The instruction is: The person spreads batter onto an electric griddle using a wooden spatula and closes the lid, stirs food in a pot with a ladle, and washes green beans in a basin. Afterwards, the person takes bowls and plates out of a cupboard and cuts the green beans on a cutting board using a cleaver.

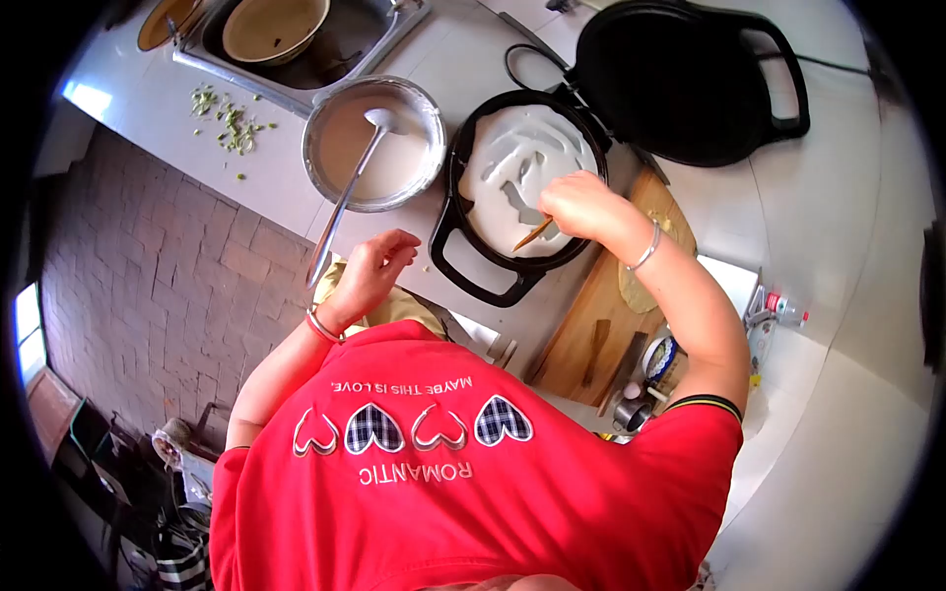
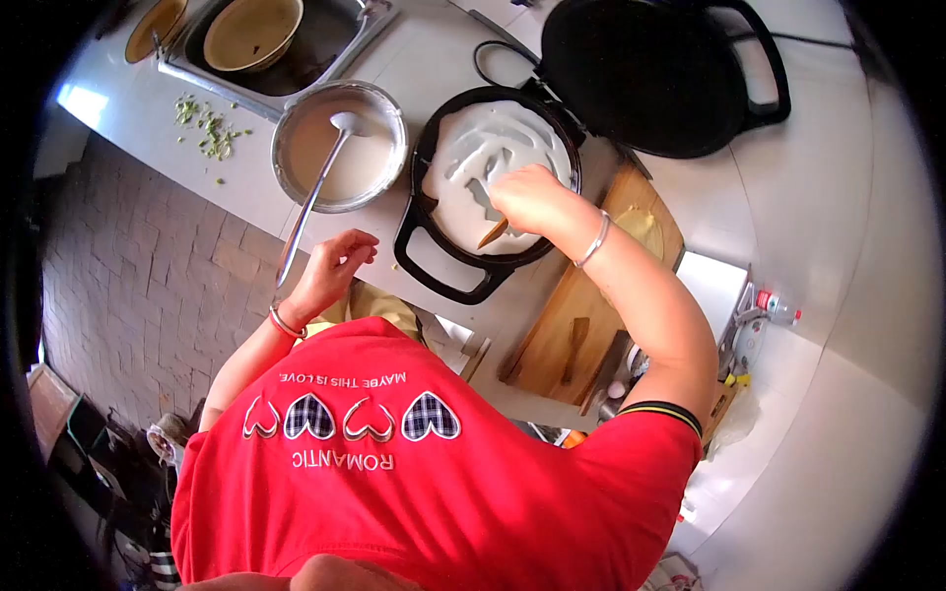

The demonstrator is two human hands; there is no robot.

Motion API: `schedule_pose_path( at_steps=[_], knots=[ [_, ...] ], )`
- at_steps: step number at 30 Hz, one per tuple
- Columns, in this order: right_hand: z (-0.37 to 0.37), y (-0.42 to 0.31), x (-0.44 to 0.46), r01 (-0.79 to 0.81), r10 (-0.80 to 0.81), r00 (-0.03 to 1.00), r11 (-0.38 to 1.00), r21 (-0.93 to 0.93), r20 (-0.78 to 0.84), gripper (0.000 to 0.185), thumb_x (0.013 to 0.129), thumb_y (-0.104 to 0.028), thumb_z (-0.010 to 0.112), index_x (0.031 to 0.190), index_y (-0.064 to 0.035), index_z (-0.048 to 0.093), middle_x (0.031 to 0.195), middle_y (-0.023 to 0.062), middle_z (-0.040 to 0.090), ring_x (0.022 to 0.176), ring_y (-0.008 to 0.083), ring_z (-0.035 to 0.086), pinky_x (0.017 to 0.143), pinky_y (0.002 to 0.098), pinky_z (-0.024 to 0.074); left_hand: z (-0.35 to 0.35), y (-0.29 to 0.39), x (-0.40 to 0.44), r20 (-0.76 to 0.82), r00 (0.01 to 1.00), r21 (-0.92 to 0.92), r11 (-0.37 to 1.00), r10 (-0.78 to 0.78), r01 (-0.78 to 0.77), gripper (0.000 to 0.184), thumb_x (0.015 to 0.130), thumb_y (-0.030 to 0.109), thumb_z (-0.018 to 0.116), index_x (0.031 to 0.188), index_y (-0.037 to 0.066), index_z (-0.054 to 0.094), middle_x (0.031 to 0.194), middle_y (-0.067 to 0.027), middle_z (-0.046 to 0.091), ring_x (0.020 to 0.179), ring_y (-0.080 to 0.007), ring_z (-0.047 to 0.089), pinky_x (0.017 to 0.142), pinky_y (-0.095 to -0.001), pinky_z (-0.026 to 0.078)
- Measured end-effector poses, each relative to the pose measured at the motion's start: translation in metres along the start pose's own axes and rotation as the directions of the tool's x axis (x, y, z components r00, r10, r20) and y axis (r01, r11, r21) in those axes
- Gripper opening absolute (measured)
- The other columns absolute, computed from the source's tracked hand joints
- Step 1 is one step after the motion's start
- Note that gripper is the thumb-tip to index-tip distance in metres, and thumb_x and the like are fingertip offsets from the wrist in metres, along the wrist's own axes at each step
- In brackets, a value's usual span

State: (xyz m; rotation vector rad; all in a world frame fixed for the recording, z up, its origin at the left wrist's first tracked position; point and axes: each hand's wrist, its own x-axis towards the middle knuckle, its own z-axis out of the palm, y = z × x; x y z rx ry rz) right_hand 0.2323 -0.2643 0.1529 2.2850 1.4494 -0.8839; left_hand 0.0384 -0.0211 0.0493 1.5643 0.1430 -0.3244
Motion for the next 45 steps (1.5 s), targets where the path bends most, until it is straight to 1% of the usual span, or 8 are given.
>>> schedule_pose_path(
  at_steps=[7,12,15,18,22,32,39,45],
  knots=[
    [-0.028,0.008,0.091,0.114,-0.102,0.991,0.983,-0.143,0.088,0.005,0.063,-0.007,0.063,0.065,-0.0095,0.067,0.070,0.0113,0.065,0.071,0.0294,0.064,0.059,0.0403,0.0470,-0.034,-0.015,-0.011,-0.178,0.982,-0.092,0.994,-0.067,0.051,0.017,0.092,0.006,0.051,0.104,-0.004,0.058,0.085,-0.0075,0.063,0.077,-0.0135,0.062,0.070,-0.0258,0.050],
    [-0.073,0.019,0.128,0.092,-0.065,0.989,0.973,-0.210,0.132,0.008,0.066,-0.008,0.064,0.071,-0.0114,0.069,0.080,0.0100,0.068,0.079,0.0287,0.065,0.069,0.0398,0.0456,-0.074,-0.014,-0.004,-0.513,0.856,-0.223,0.973,-0.059,-0.066,0.017,0.090,0.004,0.055,0.106,0.000,0.059,0.085,-0.0031,0.061,0.070,-0.0085,0.056,0.062,-0.0220,0.047],
    [-0.082,0.036,0.130,0.092,-0.093,0.996,0.981,-0.171,-0.001,0.007,0.063,-0.006,0.062,0.066,-0.0103,0.068,0.072,0.0105,0.065,0.072,0.0290,0.063,0.064,0.0395,0.0439,-0.114,-0.034,0.011,-0.648,0.754,0.127,0.991,0.108,-0.033,0.024,0.090,0.011,0.058,0.111,-0.001,0.054,0.093,-0.0058,0.061,0.078,-0.0104,0.056,0.064,-0.0232,0.047],
    [-0.083,0.046,0.113,0.064,-0.074,0.995,0.987,-0.144,-0.063,0.008,0.061,-0.005,0.061,0.063,-0.0100,0.067,0.066,0.0117,0.063,0.067,0.0302,0.062,0.059,0.0406,0.0439,-0.128,-0.045,0.031,-0.680,0.730,0.244,0.961,0.073,0.131,0.032,0.091,0.016,0.057,0.116,-0.001,0.048,0.097,-0.0083,0.060,0.078,-0.0135,0.060,0.065,-0.0247,0.049],
    [-0.065,0.036,0.068,0.060,-0.061,0.997,0.998,-0.033,-0.046,0.006,0.062,-0.006,0.060,0.061,-0.0089,0.065,0.062,0.0129,0.061,0.064,0.0332,0.060,0.055,0.0419,0.0443,-0.129,-0.070,0.055,-0.407,0.877,-0.333,0.935,-0.257,0.120,0.030,0.094,0.017,0.051,0.116,-0.002,0.045,0.093,-0.0106,0.059,0.068,-0.0146,0.063,0.059,-0.0250,0.052],
    [-0.052,0.035,0.099,-0.006,0.004,0.998,1.000,0.021,0.061,0.006,0.065,-0.007,0.062,0.066,-0.0084,0.068,0.074,0.0131,0.066,0.073,0.0312,0.065,0.063,0.0402,0.0505,-0.126,-0.054,0.075,-0.525,0.843,-0.132,0.989,-0.120,0.058,0.013,0.088,0.003,0.047,0.100,-0.003,0.047,0.070,-0.0067,0.052,0.045,-0.0108,0.050,0.040,-0.0240,0.040],
    [-0.077,0.088,0.133,-0.166,0.160,0.983,0.984,0.066,0.089,0.016,0.065,-0.008,0.066,0.078,-0.0135,0.073,0.078,0.0109,0.068,0.075,0.0289,0.065,0.063,0.0393,0.0509,-0.123,-0.054,0.073,-0.527,0.840,-0.162,0.985,-0.129,0.050,0.014,0.090,0.004,0.047,0.102,-0.002,0.048,0.070,-0.0054,0.052,0.048,-0.0092,0.049,0.043,-0.0221,0.041],
    [-0.073,0.138,0.109,-0.369,0.354,0.929,0.912,0.181,0.110,0.016,0.069,-0.008,0.062,0.082,-0.0050,0.071,0.069,0.0112,0.066,0.064,0.0238,0.063,0.060,0.0355,0.0493,-0.125,-0.055,0.076,-0.529,0.836,-0.153,0.986,-0.143,0.072,0.015,0.090,0.004,0.047,0.104,-0.002,0.049,0.069,-0.0044,0.052,0.049,-0.0085,0.048,0.044,-0.0218,0.041]
  ],
)
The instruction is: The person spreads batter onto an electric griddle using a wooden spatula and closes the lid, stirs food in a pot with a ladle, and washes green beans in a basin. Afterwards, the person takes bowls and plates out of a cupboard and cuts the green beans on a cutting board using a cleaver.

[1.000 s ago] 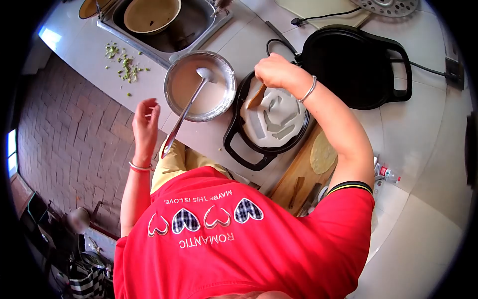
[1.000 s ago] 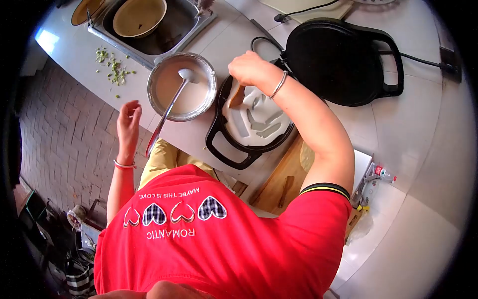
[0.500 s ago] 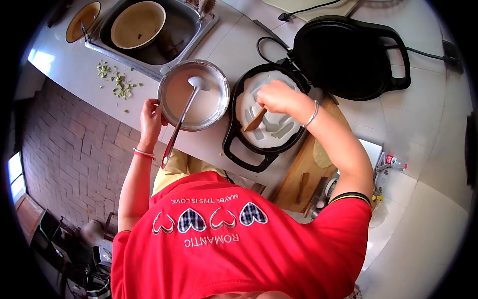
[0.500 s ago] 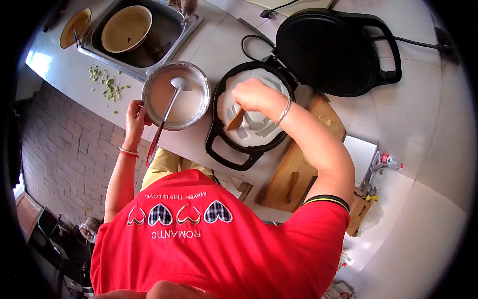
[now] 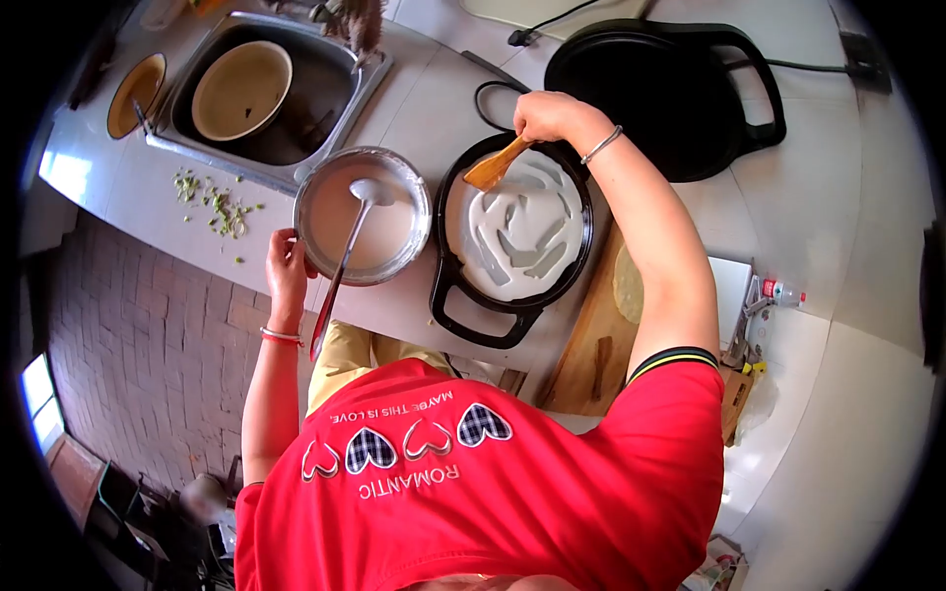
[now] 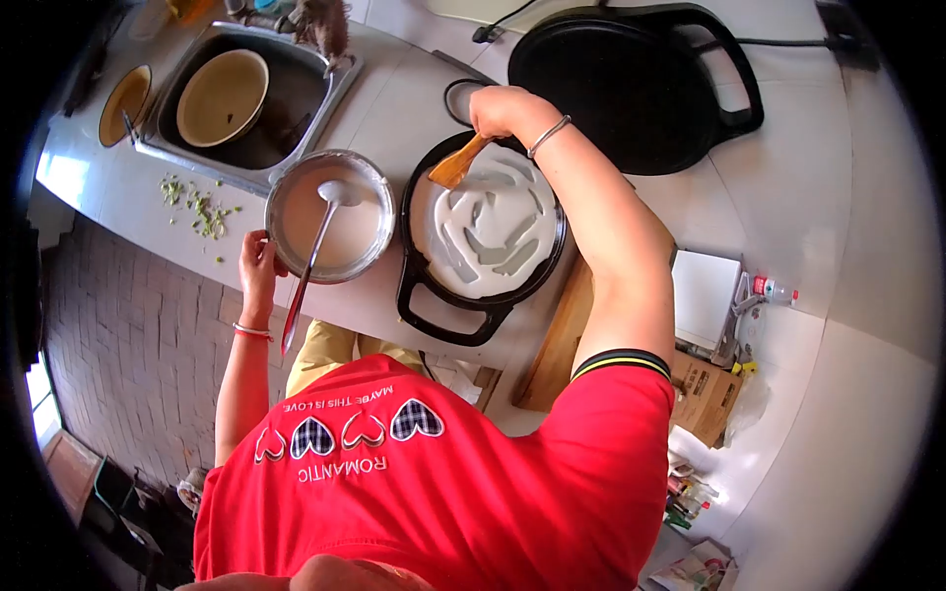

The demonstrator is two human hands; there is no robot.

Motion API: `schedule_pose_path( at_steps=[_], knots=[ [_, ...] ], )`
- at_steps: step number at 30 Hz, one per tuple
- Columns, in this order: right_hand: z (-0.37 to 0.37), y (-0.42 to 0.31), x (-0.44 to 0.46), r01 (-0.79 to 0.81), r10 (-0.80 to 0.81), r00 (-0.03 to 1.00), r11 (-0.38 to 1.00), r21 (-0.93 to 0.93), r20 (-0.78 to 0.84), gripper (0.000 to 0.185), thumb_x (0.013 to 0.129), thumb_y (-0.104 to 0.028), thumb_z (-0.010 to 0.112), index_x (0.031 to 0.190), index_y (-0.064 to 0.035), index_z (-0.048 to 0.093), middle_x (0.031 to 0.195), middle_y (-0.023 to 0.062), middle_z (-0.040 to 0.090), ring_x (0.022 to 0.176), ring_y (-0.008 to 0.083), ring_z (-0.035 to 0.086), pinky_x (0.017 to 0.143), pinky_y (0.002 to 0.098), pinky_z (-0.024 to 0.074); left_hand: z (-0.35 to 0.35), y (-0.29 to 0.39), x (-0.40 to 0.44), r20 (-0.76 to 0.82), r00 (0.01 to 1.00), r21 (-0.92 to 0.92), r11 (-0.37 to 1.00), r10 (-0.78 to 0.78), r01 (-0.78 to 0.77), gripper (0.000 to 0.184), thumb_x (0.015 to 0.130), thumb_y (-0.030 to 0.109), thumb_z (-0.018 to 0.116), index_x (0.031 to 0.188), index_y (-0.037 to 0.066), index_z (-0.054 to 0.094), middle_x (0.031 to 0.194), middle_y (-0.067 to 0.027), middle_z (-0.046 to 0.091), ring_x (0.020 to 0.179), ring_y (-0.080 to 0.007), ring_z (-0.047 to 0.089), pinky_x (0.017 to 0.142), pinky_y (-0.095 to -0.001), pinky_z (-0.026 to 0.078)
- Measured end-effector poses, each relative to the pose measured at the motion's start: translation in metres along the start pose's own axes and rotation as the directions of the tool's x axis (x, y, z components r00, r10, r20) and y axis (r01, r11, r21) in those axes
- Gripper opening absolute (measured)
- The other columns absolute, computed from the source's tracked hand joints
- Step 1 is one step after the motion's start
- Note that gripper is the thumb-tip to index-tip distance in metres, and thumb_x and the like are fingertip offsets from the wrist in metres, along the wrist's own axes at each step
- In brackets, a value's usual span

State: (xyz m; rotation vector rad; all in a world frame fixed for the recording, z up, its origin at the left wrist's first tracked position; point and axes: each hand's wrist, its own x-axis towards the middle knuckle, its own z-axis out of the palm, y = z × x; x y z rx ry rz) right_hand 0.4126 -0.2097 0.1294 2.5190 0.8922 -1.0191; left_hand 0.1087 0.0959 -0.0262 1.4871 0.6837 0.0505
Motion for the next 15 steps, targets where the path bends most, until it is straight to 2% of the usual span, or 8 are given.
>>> schedule_pose_path(
  at_steps=[4,5,8,12,15],
  knots=[
    [0.009,0.041,-0.014,-0.112,0.100,0.993,0.967,0.228,0.065,0.015,0.072,-0.004,0.059,0.081,0.0010,0.069,0.063,0.0104,0.063,0.057,0.0170,0.060,0.054,0.0307,0.0477,0.001,0.000,0.002,0.002,1.000,0.007,1.000,0.000,-0.001,0.016,0.090,0.004,0.047,0.105,-0.002,0.049,0.068,-0.0041,0.051,0.049,-0.0085,0.048,0.044,-0.0218,0.041],
    [0.013,0.051,-0.021,-0.118,0.107,0.993,0.936,0.330,0.052,0.014,0.074,-0.002,0.057,0.082,0.0038,0.068,0.061,0.0083,0.061,0.054,0.0127,0.057,0.052,0.0271,0.0462,0.001,0.001,0.001,0.006,1.000,0.013,1.000,0.007,-0.007,0.016,0.090,0.004,0.047,0.105,-0.002,0.049,0.068,-0.0040,0.051,0.049,-0.0085,0.047,0.044,-0.0219,0.041],
    [0.023,0.067,-0.043,-0.142,0.163,0.987,0.848,0.511,0.004,0.016,0.077,-0.002,0.056,0.087,0.0031,0.068,0.064,0.0068,0.062,0.053,0.0117,0.055,0.051,0.0261,0.0459,0.001,0.003,0.001,0.017,1.000,0.036,0.999,0.010,-0.011,0.016,0.090,0.004,0.046,0.105,-0.001,0.049,0.068,-0.0035,0.050,0.049,-0.0083,0.047,0.044,-0.0224,0.041],
    [0.035,0.062,-0.054,-0.048,-0.003,0.998,0.693,0.719,0.070,0.017,0.082,-0.006,0.056,0.091,0.0037,0.067,0.066,0.0043,0.061,0.053,0.0083,0.053,0.051,0.0232,0.0451,-0.002,-0.002,0.003,0.049,0.999,0.037,0.999,0.011,-0.012,0.016,0.091,0.005,0.046,0.105,0.000,0.049,0.070,-0.0034,0.051,0.050,-0.0083,0.048,0.044,-0.0221,0.042],
    [0.056,0.054,-0.039,-0.008,-0.081,0.993,0.668,0.744,0.084,0.020,0.083,-0.011,0.057,0.094,0.0009,0.068,0.066,0.0019,0.060,0.054,0.0065,0.052,0.050,0.0210,0.0436,-0.002,-0.003,0.003,0.049,0.999,0.035,0.999,0.018,-0.020,0.015,0.091,0.006,0.046,0.105,0.000,0.049,0.071,-0.0032,0.051,0.051,-0.0080,0.049,0.044,-0.0218,0.043]
  ],
)
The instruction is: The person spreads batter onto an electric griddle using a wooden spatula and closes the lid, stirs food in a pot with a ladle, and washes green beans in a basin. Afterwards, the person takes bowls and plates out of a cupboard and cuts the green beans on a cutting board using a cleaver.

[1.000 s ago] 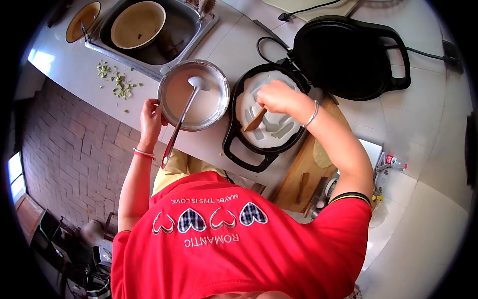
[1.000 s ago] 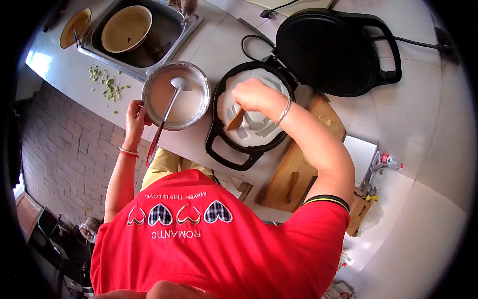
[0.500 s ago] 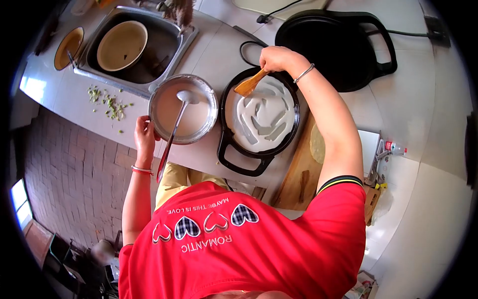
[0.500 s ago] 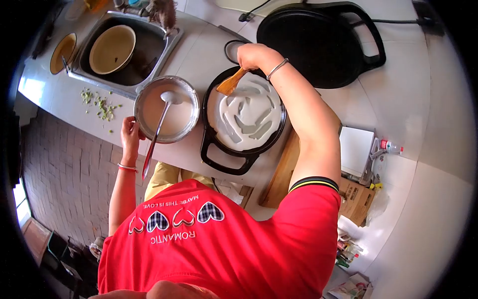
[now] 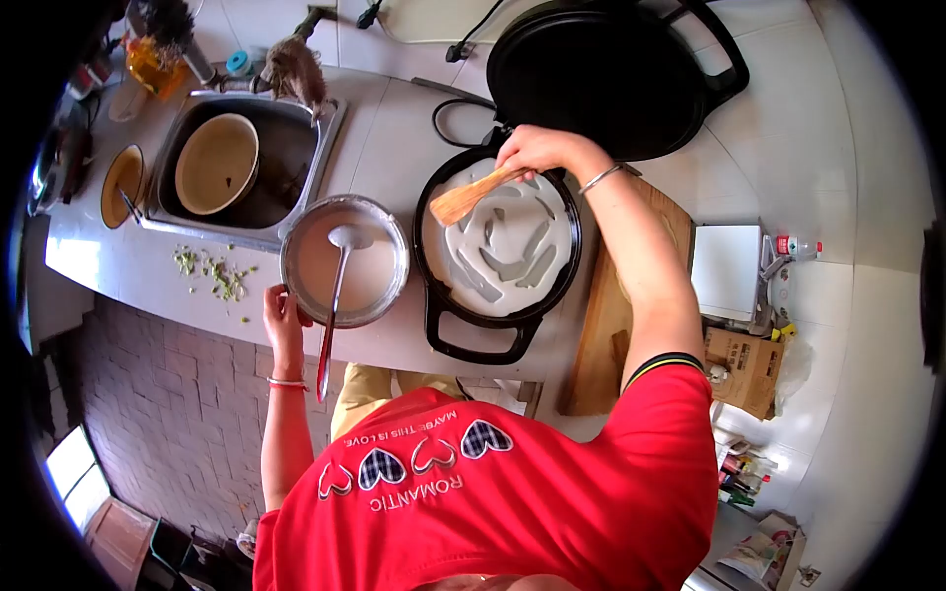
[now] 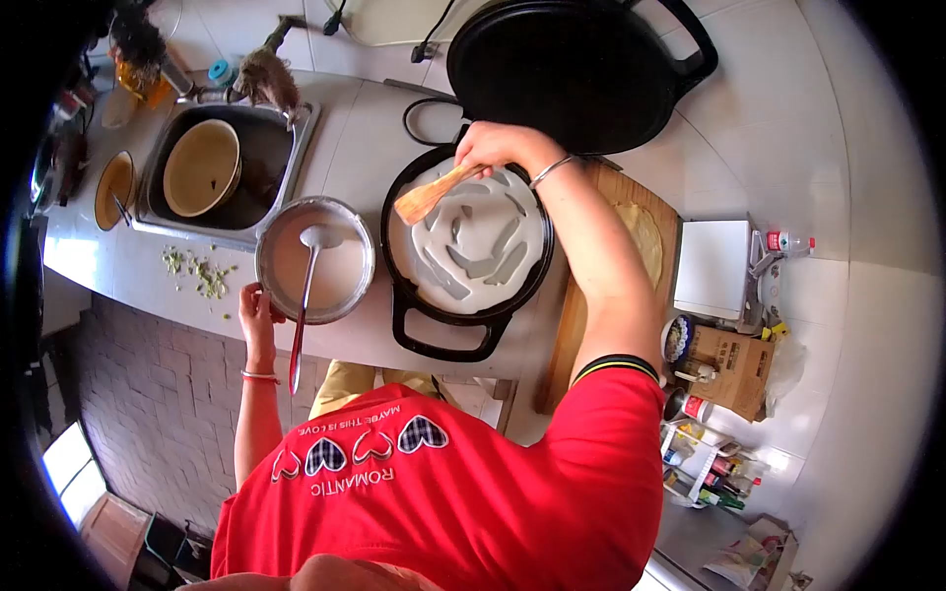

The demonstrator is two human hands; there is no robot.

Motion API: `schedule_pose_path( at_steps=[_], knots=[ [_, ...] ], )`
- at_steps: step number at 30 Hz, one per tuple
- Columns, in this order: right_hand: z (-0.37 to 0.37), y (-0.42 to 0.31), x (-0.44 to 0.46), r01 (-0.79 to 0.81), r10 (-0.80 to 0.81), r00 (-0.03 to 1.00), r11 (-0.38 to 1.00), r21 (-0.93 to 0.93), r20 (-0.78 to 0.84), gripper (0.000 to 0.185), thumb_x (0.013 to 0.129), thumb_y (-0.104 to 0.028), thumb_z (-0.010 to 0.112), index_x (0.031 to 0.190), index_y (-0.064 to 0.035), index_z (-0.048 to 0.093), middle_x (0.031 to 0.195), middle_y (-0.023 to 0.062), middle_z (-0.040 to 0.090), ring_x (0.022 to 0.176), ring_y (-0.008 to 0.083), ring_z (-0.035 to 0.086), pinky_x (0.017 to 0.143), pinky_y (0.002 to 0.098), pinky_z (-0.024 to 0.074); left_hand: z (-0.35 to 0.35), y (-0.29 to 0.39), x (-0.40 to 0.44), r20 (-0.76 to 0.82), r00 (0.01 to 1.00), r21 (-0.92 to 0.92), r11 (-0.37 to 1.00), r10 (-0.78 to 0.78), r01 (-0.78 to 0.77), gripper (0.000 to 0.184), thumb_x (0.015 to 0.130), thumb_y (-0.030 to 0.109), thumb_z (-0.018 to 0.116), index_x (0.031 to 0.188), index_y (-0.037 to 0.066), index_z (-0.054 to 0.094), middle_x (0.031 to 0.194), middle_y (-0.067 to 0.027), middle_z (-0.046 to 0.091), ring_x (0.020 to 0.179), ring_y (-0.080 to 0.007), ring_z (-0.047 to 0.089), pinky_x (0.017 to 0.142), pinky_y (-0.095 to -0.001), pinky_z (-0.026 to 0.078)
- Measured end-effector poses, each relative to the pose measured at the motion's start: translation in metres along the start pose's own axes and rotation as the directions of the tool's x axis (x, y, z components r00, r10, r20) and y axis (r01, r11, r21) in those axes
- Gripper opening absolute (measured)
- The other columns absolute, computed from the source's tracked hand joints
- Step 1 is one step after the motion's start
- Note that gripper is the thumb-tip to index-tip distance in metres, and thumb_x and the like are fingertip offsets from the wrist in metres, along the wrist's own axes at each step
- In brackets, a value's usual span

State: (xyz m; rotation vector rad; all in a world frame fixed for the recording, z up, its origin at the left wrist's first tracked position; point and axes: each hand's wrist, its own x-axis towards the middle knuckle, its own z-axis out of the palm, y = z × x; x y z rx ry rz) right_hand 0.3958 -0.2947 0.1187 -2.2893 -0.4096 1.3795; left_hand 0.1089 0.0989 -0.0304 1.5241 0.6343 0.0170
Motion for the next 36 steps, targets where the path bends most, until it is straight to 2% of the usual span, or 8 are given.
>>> schedule_pose_path(
  at_steps=[3,4,7,11,20,23,28,36],
  knots=[
    [0.008,0.005,0.004,-0.009,0.009,1.000,1.000,0.012,-0.025,0.021,0.083,-0.015,0.057,0.093,-0.0028,0.069,0.066,0.0005,0.061,0.055,0.0063,0.052,0.049,0.0199,0.0421,0.003,0.006,-0.003,-0.006,1.000,0.007,1.000,0.003,-0.003,0.016,0.091,0.006,0.047,0.105,0.000,0.049,0.071,-0.0034,0.052,0.051,-0.0079,0.049,0.044,-0.0220,0.043],
    [0.008,0.013,0.007,-0.017,0.018,0.999,0.999,0.038,-0.031,0.020,0.083,-0.016,0.057,0.094,-0.0035,0.069,0.067,0.0009,0.062,0.055,0.0064,0.053,0.048,0.0198,0.0418,0.009,0.011,-0.005,-0.052,0.999,-0.025,1.000,-0.001,-0.001,0.012,0.090,0.002,0.044,0.101,0.000,0.049,0.066,-0.0034,0.049,0.046,-0.0077,0.046,0.040,-0.0220,0.040],
    [0.004,0.041,0.008,0.025,-0.016,0.997,0.993,0.118,-0.072,0.021,0.083,-0.016,0.057,0.095,-0.0034,0.069,0.068,0.0018,0.063,0.056,0.0065,0.054,0.047,0.0200,0.0420,0.010,0.013,-0.007,-0.054,0.998,-0.029,1.000,-0.010,0.008,0.012,0.090,0.002,0.044,0.101,-0.001,0.049,0.067,-0.0034,0.049,0.046,-0.0079,0.046,0.040,-0.0219,0.040],
    [-0.004,0.071,-0.008,-0.093,0.111,0.986,0.986,0.138,-0.128,0.021,0.084,-0.015,0.056,0.096,-0.0023,0.068,0.069,0.0027,0.064,0.056,0.0069,0.055,0.047,0.0204,0.0421,0.010,0.011,-0.006,-0.067,0.998,-0.018,1.000,-0.007,0.006,0.012,0.090,0.002,0.043,0.101,-0.001,0.049,0.067,-0.0033,0.049,0.046,-0.0081,0.046,0.040,-0.0221,0.040],
    [0.007,0.152,-0.041,-0.052,0.211,0.911,0.911,0.409,-0.354,0.020,0.088,-0.015,0.055,0.100,-0.0021,0.065,0.070,0.0039,0.064,0.051,0.0075,0.052,0.043,0.0210,0.0385,0.007,-0.003,-0.004,-0.067,0.997,0.007,1.000,0.023,-0.023,0.017,0.091,0.007,0.047,0.106,0.002,0.050,0.067,-0.0018,0.051,0.048,-0.0082,0.050,0.041,-0.0219,0.043],
    [0.020,0.175,-0.066,-0.050,0.249,0.888,0.888,0.457,-0.386,0.020,0.086,-0.017,0.055,0.094,-0.0036,0.067,0.068,0.0039,0.064,0.050,0.0083,0.052,0.042,0.0223,0.0400,0.008,-0.004,-0.004,-0.076,0.997,-0.002,1.000,0.028,-0.028,0.016,0.091,0.007,0.046,0.106,0.002,0.050,0.067,-0.0021,0.051,0.047,-0.0085,0.049,0.041,-0.0223,0.042],
    [0.059,0.205,-0.110,-0.069,0.365,0.838,0.808,0.584,-0.406,0.019,0.088,-0.016,0.054,0.097,-0.0027,0.064,0.066,0.0047,0.063,0.048,0.0079,0.051,0.041,0.0218,0.0383,0.008,-0.004,-0.004,-0.080,0.996,0.006,1.000,0.028,-0.028,0.016,0.092,0.008,0.045,0.106,0.001,0.049,0.067,-0.0033,0.052,0.045,-0.0096,0.048,0.039,-0.0232,0.041],
    [0.179,0.209,-0.163,0.072,0.452,0.767,0.643,0.762,-0.454,0.016,0.089,-0.016,0.049,0.090,-0.0038,0.059,0.061,0.0080,0.062,0.044,0.0104,0.053,0.038,0.0231,0.0394,0.007,-0.006,-0.002,-0.064,0.997,0.023,0.999,0.032,-0.031,0.015,0.091,0.008,0.047,0.105,0.001,0.049,0.066,-0.0029,0.051,0.045,-0.0093,0.048,0.039,-0.0234,0.042]
  ],
)
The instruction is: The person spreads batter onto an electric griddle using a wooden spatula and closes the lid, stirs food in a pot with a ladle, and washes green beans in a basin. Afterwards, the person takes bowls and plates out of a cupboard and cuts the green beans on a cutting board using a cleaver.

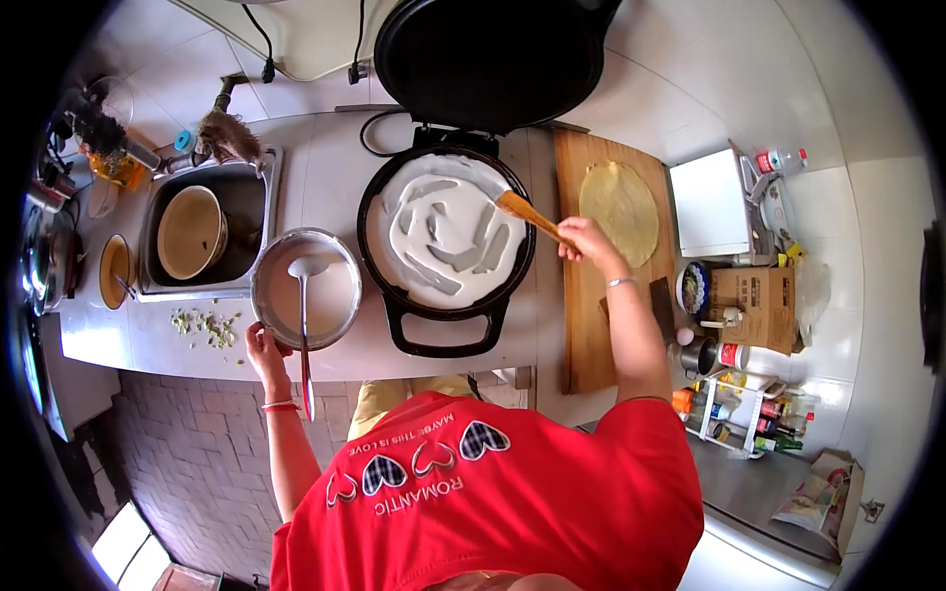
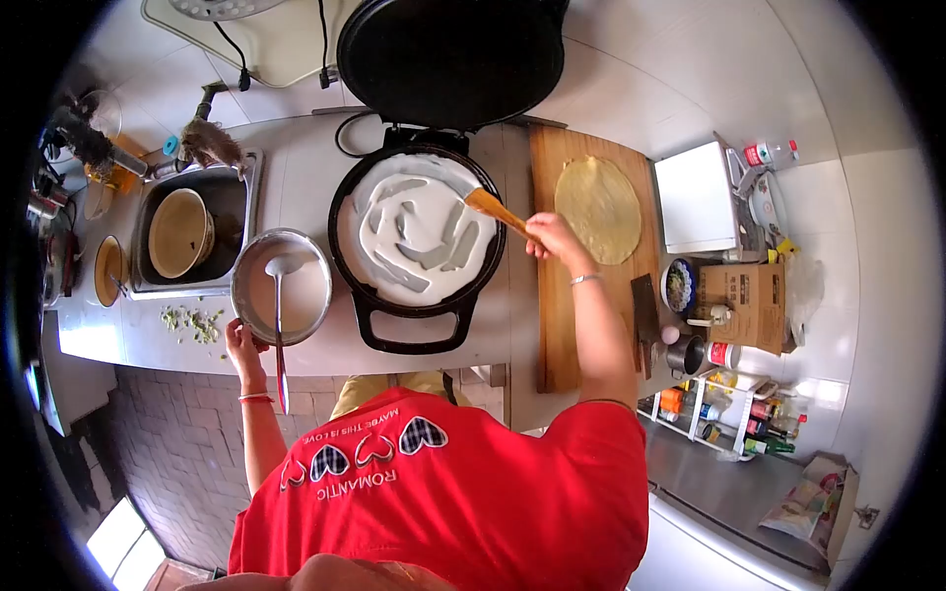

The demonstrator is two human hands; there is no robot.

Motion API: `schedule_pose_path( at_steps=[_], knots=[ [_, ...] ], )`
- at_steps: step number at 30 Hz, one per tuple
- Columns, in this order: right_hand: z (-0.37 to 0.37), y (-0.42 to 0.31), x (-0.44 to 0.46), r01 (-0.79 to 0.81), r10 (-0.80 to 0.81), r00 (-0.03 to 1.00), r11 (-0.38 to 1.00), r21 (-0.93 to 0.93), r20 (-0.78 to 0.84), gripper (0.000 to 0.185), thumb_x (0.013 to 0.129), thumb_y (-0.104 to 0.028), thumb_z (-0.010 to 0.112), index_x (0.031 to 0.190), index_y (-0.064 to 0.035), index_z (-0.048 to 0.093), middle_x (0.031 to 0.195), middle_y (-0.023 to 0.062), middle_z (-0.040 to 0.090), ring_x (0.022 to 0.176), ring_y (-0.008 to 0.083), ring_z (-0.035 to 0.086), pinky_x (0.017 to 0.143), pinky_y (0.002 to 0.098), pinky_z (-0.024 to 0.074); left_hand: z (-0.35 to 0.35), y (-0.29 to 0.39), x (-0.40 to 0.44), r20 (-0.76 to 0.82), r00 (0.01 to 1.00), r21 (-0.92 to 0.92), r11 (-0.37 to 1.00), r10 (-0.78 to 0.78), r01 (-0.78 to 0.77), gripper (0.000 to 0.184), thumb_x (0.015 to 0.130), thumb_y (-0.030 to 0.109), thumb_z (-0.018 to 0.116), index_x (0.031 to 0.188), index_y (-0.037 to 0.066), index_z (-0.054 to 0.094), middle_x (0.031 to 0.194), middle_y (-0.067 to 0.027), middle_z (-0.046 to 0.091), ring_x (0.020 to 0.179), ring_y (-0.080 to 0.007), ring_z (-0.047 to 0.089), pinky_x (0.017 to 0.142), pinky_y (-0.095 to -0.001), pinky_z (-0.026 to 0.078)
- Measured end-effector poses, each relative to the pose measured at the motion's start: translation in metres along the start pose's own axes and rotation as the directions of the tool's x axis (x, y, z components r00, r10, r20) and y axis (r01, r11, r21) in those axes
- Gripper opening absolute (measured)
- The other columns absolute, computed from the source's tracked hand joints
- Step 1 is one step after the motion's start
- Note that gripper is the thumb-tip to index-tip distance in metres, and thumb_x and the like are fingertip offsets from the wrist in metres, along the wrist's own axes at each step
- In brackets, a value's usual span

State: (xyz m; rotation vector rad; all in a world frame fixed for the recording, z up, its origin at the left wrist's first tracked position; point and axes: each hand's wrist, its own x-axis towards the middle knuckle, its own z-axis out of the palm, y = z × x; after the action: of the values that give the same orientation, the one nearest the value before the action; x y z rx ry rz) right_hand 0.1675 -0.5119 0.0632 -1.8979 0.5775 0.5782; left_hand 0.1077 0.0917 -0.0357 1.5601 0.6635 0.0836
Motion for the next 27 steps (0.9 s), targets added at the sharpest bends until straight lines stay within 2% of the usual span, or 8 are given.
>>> schedule_pose_path(
  at_steps=[5,10,15,19,23,27],
  knots=[
    [0.069,0.044,-0.071,-0.067,0.084,0.995,0.966,0.249,-0.060,0.016,0.091,-0.019,0.048,0.092,-0.0037,0.052,0.062,0.0107,0.062,0.045,0.0154,0.058,0.037,0.0259,0.0430,-0.002,0.001,0.001,0.045,0.999,-0.012,1.000,0.007,-0.007,0.013,0.091,0.008,0.048,0.102,0.001,0.049,0.067,-0.0026,0.052,0.047,-0.0094,0.050,0.040,-0.0230,0.044],
    [0.149,0.058,-0.132,-0.098,0.117,0.993,0.813,0.575,0.005,0.022,0.093,-0.021,0.048,0.099,-0.0002,0.048,0.068,0.0145,0.063,0.052,0.0220,0.063,0.043,0.0290,0.0503,-0.004,0.002,0.001,0.078,0.997,-0.010,1.000,0.003,-0.002,0.014,0.092,0.009,0.048,0.103,0.002,0.048,0.069,-0.0036,0.054,0.048,-0.0096,0.052,0.042,-0.0226,0.047],
    [0.215,0.035,-0.165,-0.149,0.095,0.989,0.652,0.743,0.114,0.021,0.094,-0.022,0.047,0.095,-0.0018,0.047,0.072,0.0155,0.064,0.062,0.0222,0.064,0.052,0.0300,0.0515,-0.008,0.000,0.004,0.133,0.991,-0.019,1.000,-0.004,0.006,0.015,0.093,0.008,0.046,0.106,0.002,0.047,0.070,-0.0055,0.057,0.048,-0.0115,0.055,0.042,-0.0240,0.049],
    [0.237,0.010,-0.166,-0.154,0.012,0.981,0.644,0.749,0.191,0.021,0.095,-0.025,0.044,0.093,-0.0036,0.046,0.073,0.0150,0.064,0.060,0.0213,0.063,0.052,0.0286,0.0498,-0.009,0.004,0.003,0.158,0.987,-0.028,0.999,-0.025,0.030,0.015,0.093,0.008,0.046,0.107,0.002,0.046,0.070,-0.0071,0.058,0.046,-0.0136,0.057,0.042,-0.0247,0.050],
    [0.224,-0.024,-0.114,0.036,-0.058,0.998,0.688,0.725,0.006,0.022,0.094,-0.023,0.044,0.089,-0.0016,0.046,0.070,0.0133,0.062,0.057,0.0213,0.062,0.048,0.0286,0.0499,-0.011,0.004,0.004,0.181,0.983,-0.047,0.998,-0.022,0.031,0.018,0.092,0.010,0.045,0.107,-0.001,0.044,0.069,-0.0091,0.058,0.046,-0.0147,0.057,0.042,-0.0252,0.050],
    [0.217,-0.042,-0.023,0.209,-0.028,0.968,0.637,0.742,-0.248,0.022,0.095,-0.016,0.041,0.089,0.0045,0.046,0.070,0.0172,0.062,0.053,0.0228,0.061,0.045,0.0306,0.0500,-0.011,0.000,0.005,0.196,0.980,-0.057,0.997,-0.044,0.056,0.020,0.094,0.010,0.043,0.111,0.000,0.042,0.071,-0.0086,0.058,0.047,-0.0155,0.058,0.042,-0.0263,0.051]
  ],
)
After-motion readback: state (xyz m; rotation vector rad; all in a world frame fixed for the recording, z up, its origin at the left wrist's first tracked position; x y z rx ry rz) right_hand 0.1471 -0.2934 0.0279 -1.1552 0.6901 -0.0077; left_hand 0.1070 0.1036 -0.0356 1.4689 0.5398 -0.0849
